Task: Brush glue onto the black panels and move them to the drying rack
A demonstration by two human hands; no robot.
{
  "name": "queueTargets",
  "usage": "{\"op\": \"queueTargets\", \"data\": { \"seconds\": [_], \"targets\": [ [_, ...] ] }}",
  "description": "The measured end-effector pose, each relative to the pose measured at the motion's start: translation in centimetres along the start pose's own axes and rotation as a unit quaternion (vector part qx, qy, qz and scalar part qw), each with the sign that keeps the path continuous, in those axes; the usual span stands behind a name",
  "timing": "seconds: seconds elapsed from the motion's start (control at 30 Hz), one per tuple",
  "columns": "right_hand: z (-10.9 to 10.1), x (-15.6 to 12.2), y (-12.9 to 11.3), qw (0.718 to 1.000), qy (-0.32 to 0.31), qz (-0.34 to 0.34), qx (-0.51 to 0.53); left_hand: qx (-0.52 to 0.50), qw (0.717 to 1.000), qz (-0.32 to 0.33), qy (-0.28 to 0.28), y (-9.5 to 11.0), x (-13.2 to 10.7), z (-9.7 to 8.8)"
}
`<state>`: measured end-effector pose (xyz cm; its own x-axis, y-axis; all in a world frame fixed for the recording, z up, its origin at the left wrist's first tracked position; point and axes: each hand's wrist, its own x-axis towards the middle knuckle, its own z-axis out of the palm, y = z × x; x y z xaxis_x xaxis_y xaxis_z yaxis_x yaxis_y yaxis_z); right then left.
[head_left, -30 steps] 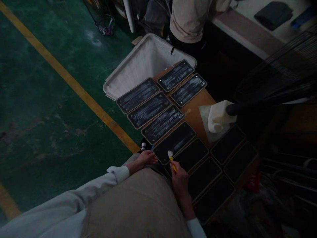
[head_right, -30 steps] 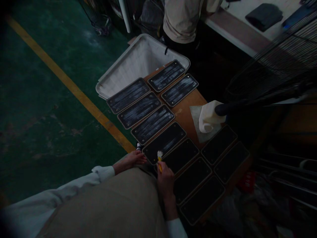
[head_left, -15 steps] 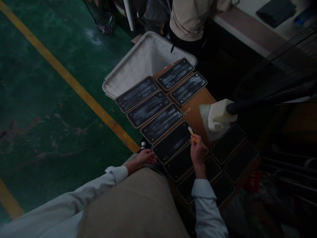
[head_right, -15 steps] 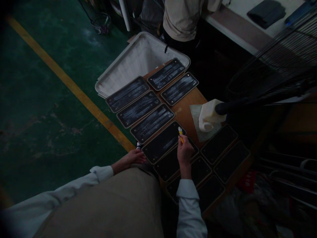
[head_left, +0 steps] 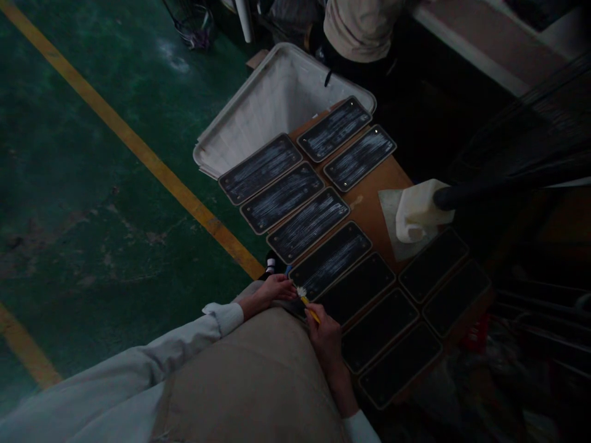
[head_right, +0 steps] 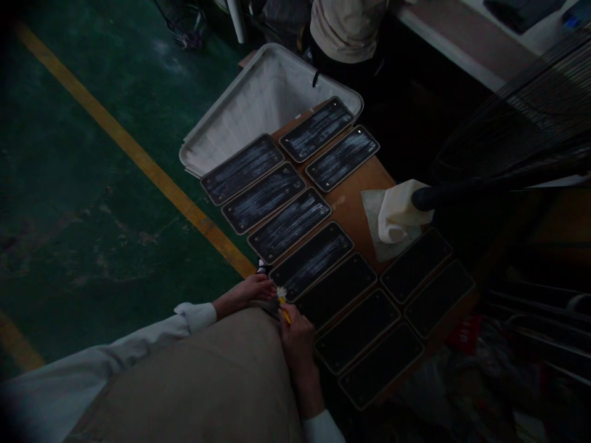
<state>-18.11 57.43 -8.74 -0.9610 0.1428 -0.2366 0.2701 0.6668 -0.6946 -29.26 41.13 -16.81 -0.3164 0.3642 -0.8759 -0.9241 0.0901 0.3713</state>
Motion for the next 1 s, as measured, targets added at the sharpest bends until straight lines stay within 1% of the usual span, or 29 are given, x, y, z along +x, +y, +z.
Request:
{"op": "queueTargets", "data": {
  "seconds": [0.07, 0.13, 0.2, 0.27, 0.33, 0.4, 0.47, 0.53, 0.63, 0.7, 0.77, 0.8, 0.87, 0.93, 1.0],
  "targets": [
    [-1.3, 1.5, 0.5, 0.998, 0.038, 0.029, 0.038, 0.008, 1.000, 0.002, -0.002, -0.2, 0.2, -0.2],
    [-3.0, 4.3, 1.7, 0.994, 0.092, 0.038, 0.040, 0.018, 1.000, 0.000, 0.002, -0.4, 0.5, -0.4],
    [-4.7, 7.7, 3.3, 0.989, 0.144, 0.030, -0.001, 0.026, 1.000, 0.004, 0.000, -0.4, 0.6, -0.5],
    [-6.1, 11.1, 4.9, 0.982, 0.183, 0.022, -0.051, 0.032, 0.999, 0.009, 0.000, -0.3, 0.5, -0.5],
    [-6.9, 13.6, 5.9, 0.974, 0.207, 0.014, -0.093, 0.036, 0.999, 0.010, 0.004, 0.0, 0.3, -0.5],
    [-6.8, 15.0, 6.3, 0.969, 0.215, 0.002, -0.125, 0.038, 0.999, 0.009, 0.003, 0.1, 0.2, -0.6],
    [-6.0, 14.8, 6.0, 0.969, 0.200, -0.014, -0.148, 0.034, 0.999, 0.012, -0.008, 0.1, 0.3, -0.7],
    [-4.4, 13.1, 4.9, 0.974, 0.162, -0.038, -0.154, 0.029, 0.999, 0.017, -0.019, -0.1, 0.5, -1.0],
    [-1.5, 8.5, 2.5, 0.987, 0.082, -0.061, -0.127, 0.021, 0.999, 0.013, -0.028, -0.3, 0.9, -1.3],
    [0.2, 5.2, 0.8, 0.993, 0.037, -0.055, -0.097, 0.015, 0.999, 0.005, -0.030, -0.3, 1.0, -1.5],
    [1.1, 2.9, -0.4, 0.998, 0.006, -0.042, -0.054, 0.009, 0.999, 0.000, -0.035, -0.2, 1.0, -1.6],
    [1.1, 2.4, -0.8, 0.999, 0.000, -0.031, -0.030, 0.006, 0.999, -0.001, -0.039, -0.1, 0.9, -1.7],
    [0.3, 2.9, -0.7, 1.000, 0.021, -0.002, 0.011, 0.005, 0.999, -0.002, -0.046, 0.0, 0.8, -1.7],
    [-1.1, 5.0, 0.3, 0.996, 0.079, 0.021, 0.024, 0.010, 0.999, -0.004, -0.049, 0.2, 0.7, -1.7],
    [-2.3, 7.6, 1.7, 0.990, 0.139, 0.025, 0.007, 0.014, 0.999, -0.005, -0.052, 0.3, 0.7, -1.8]
  ]
}}
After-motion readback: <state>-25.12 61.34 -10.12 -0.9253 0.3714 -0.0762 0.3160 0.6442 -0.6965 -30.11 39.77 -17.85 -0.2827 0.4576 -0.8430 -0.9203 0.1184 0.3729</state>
